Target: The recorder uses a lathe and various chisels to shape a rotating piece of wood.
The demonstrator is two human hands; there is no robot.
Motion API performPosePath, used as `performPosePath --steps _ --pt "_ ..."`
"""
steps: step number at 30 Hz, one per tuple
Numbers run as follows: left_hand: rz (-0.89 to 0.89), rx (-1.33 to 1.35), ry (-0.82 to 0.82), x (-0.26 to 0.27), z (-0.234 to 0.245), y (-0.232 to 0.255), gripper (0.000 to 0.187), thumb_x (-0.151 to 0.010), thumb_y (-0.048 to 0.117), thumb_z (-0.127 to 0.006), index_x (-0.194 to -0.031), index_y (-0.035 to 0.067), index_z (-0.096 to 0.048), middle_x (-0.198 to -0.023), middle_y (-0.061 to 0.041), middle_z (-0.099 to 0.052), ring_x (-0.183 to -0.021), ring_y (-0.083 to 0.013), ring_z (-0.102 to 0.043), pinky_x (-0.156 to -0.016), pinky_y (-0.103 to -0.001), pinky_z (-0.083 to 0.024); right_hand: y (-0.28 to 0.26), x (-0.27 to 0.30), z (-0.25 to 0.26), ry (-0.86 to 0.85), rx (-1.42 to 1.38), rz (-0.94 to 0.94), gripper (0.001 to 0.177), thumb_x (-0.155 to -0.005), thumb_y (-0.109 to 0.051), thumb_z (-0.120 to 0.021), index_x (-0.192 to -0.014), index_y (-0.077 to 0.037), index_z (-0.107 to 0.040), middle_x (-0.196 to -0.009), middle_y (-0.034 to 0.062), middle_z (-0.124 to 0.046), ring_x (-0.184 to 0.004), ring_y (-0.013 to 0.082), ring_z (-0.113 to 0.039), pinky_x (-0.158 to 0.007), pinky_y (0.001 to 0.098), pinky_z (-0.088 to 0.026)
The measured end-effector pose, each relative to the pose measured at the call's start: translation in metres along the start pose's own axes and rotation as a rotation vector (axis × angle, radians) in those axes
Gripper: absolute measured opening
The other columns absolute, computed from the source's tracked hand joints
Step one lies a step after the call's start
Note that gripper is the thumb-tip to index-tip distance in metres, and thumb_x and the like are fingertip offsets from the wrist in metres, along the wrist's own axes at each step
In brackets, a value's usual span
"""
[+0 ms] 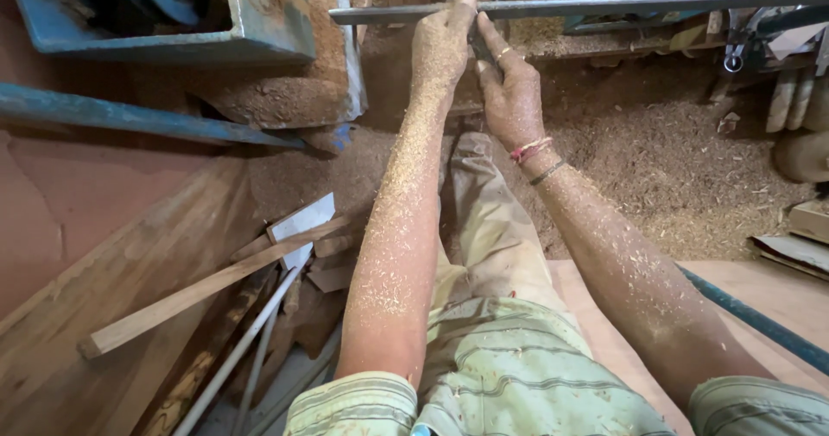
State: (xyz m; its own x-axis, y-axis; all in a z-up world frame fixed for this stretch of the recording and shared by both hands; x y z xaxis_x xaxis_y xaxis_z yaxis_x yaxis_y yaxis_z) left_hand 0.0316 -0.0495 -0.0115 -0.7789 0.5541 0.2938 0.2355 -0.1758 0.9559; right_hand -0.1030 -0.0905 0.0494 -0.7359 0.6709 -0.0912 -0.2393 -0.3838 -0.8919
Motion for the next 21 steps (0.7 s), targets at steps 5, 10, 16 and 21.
performPosePath --steps 5,10,16,21 --pt "0.071 0.001 -0.037 0.001 -0.002 0.001 0.049 -0.095 0.045 -0.062 -0.091 -0.002 -0.078 -0.063 -0.001 -0.064 -0.058 -0.0121 -0.059 -0.053 -0.032 -0.046 0.001 -0.001 0.0 -0.006 0.025 -0.048 0.061 -0.101 0.006 -0.06 -0.155 -0.02 -0.049 -0.142 0.0145 -0.068 -0.12 0.0199 -0.067 -0.101 0.0332 -0.055" --pt "0.114 0.024 -0.016 0.0 -0.004 0.004 0.051 -0.095 0.043 -0.063 -0.084 -0.005 -0.077 -0.064 -0.004 -0.065 -0.058 -0.014 -0.06 -0.053 -0.034 -0.047 -0.005 -0.002 -0.001 0.014 0.034 -0.096 0.061 -0.099 0.005 -0.062 -0.153 -0.019 -0.05 -0.142 0.0152 -0.067 -0.124 0.0206 -0.069 -0.104 0.0329 -0.054" --pt "0.128 -0.148 0.025 0.016 -0.004 0.032 0.05 -0.095 0.045 -0.056 -0.085 0.0 -0.075 -0.063 -0.012 -0.068 -0.052 -0.0198 -0.063 -0.051 -0.038 -0.048 -0.013 0.003 0.001 0.116 -0.016 -0.076 0.062 -0.095 0.008 -0.06 -0.151 -0.018 -0.054 -0.135 0.022 -0.068 -0.12 0.0254 -0.072 -0.103 0.0348 -0.054" --pt "-0.101 -0.132 -0.104 0.009 -0.005 0.005 0.044 -0.1 0.036 -0.056 -0.088 -0.002 -0.074 -0.065 -0.008 -0.067 -0.059 -0.0175 -0.062 -0.056 -0.037 -0.049 -0.018 0.0 0.013 0.021 0.007 -0.125 0.058 -0.096 0.003 -0.063 -0.149 -0.018 -0.055 -0.129 0.0237 -0.068 -0.119 0.0305 -0.072 -0.102 0.0372 -0.053"
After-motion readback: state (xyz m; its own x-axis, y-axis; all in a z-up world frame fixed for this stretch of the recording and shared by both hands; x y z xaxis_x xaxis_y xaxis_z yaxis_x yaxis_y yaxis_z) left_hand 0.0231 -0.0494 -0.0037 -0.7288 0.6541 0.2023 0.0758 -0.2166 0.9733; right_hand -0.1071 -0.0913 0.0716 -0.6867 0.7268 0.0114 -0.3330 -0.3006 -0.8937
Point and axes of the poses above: each hand's wrist, its own x-axis away from the middle knuckle, its own z-axis out of the back of the hand, y = z × x, the point moved 6 cm from there along -x, towards the middle knuckle
